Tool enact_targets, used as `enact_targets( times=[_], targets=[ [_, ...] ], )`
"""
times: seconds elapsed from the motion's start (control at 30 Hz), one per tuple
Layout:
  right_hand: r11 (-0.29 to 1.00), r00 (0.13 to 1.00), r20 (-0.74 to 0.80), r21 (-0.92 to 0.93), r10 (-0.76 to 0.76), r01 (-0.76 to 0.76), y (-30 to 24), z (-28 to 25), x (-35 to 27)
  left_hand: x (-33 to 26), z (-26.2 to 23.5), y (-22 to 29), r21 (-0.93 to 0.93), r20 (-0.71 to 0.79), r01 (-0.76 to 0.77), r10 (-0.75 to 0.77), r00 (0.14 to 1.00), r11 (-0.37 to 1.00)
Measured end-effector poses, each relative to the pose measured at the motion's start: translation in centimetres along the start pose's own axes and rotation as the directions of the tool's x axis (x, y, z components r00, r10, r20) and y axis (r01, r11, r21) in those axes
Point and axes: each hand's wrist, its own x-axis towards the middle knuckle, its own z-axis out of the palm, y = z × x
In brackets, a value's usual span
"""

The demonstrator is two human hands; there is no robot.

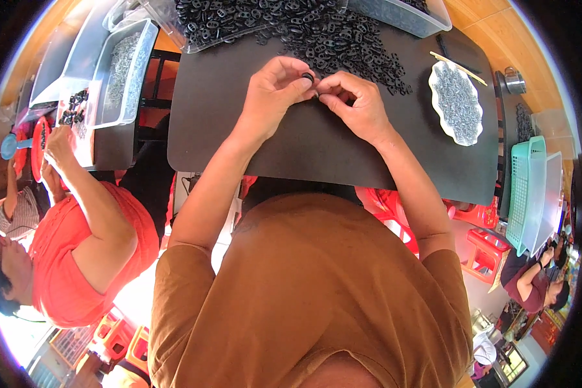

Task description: The person assembles plastic cord locks by hand, repeatedly picking up plastic components and small metal parts from the table and fitting them together.

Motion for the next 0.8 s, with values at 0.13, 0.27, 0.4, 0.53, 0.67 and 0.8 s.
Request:
enact_targets(
  times=[0.13, 0.27, 0.4, 0.53, 0.67, 0.8],
  targets=[
    [1.0, 0.994, -0.106, 0.002, 0.029, -0.029, 0.4, 0.0, 0.0, -0.1, -1.0, 0.4, 0.198, -0.019, -0.045, 0.05, 0.999, 0.979],
    [0.999, 0.994, -0.099, -0.005, 0.052, -0.052, 0.1, 0.2, 0.2, -0.3, -1.5, 0.5, 0.44, 0.019, -0.025, 0.019, 1.0, 0.898],
    [0.997, 0.993, -0.086, -0.021, 0.075, -0.077, 0.1, 0.3, 0.2, -0.4, -1.2, -0.2, 0.447, 0.028, -0.093, 0.09, 0.996, 0.89],
    [0.997, 0.994, -0.086, -0.027, 0.071, -0.074, -0.2, 0.4, 0.3, -0.5, -0.9, 0.0, 0.507, 0.005, -0.078, 0.088, 0.996, 0.859],
    [0.996, 0.995, -0.081, -0.048, 0.064, -0.068, -0.1, 0.4, 0.3, -0.6, -0.7, 0.4, 0.563, 0.023, -0.11, 0.117, 0.993, 0.819],
    [0.996, 0.994, -0.085, -0.052, 0.069, -0.074, -0.1, 0.5, 0.3, -0.6, -0.7, 0.2, 0.579, 0.038, -0.137, 0.141, 0.989, 0.803]
  ],
)
